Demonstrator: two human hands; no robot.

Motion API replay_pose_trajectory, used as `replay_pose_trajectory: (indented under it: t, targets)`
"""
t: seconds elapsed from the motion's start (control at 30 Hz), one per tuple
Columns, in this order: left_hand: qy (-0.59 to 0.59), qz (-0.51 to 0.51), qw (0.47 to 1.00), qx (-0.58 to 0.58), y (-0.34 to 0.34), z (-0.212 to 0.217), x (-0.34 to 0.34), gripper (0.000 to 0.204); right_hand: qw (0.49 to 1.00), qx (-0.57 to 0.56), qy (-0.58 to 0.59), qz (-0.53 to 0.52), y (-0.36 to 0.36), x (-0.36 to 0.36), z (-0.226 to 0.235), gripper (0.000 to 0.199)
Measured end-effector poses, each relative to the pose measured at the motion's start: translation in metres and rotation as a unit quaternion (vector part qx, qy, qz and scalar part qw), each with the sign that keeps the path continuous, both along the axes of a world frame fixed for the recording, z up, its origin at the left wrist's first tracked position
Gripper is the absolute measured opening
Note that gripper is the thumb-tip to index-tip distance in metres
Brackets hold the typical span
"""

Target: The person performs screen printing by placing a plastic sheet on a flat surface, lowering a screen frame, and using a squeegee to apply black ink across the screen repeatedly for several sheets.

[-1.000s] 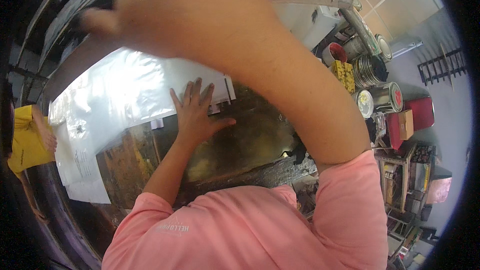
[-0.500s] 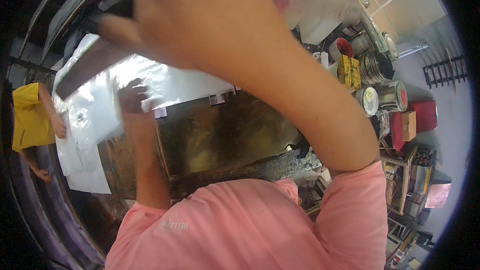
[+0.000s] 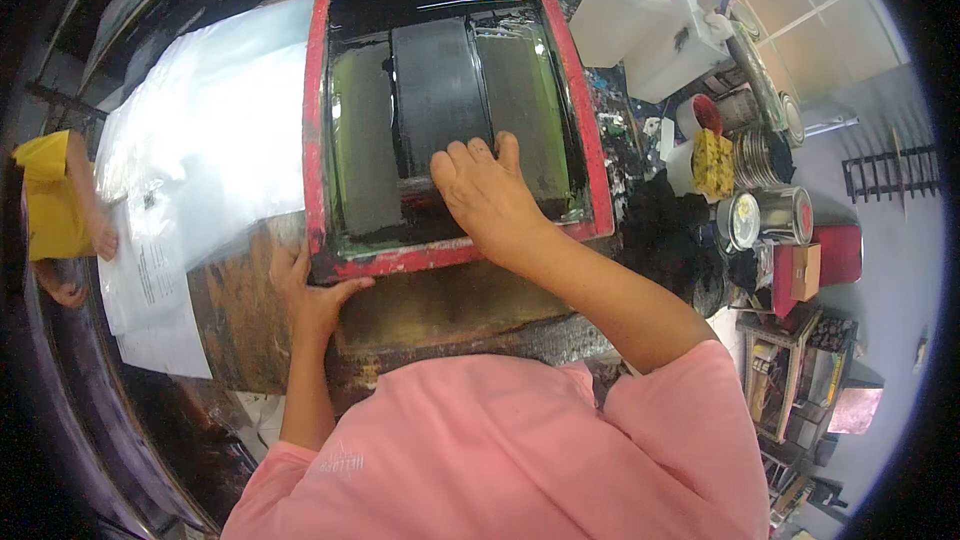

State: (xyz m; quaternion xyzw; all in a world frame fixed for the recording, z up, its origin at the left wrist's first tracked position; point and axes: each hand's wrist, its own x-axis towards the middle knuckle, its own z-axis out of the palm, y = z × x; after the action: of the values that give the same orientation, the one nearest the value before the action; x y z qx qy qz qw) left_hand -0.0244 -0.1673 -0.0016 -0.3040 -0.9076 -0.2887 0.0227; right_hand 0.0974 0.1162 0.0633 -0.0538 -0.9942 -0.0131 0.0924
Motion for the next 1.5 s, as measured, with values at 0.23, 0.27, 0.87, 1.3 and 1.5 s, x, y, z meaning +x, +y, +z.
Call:
replay_pose_trajectory:
  t: [0.23,0.27,0.87,1.3,1.5]
  targets:
    - [-0.079,0.014,0.997,0.004,-0.012,0.008,0.007,0.115,0.993,0.056,0.101,-0.018,0.096,-0.128,-0.024,0.020]
    - [-0.092,0.019,0.996,0.008,-0.011,0.009,0.008,0.114,0.991,0.069,0.116,-0.020,0.114,-0.148,-0.027,0.020]
    - [-0.133,-0.010,0.891,0.435,0.041,0.071,0.006,0.099,0.994,0.000,0.105,-0.042,-0.024,0.027,0.125,0.045]
    - [0.062,0.007,0.966,-0.252,0.041,0.001,-0.029,0.116,0.965,0.051,0.256,-0.032,0.044,-0.057,0.230,0.050]
    - [0.041,0.012,0.996,0.083,0.099,0.072,-0.062,0.082,0.970,0.037,0.237,-0.044,0.072,-0.059,0.248,0.046]
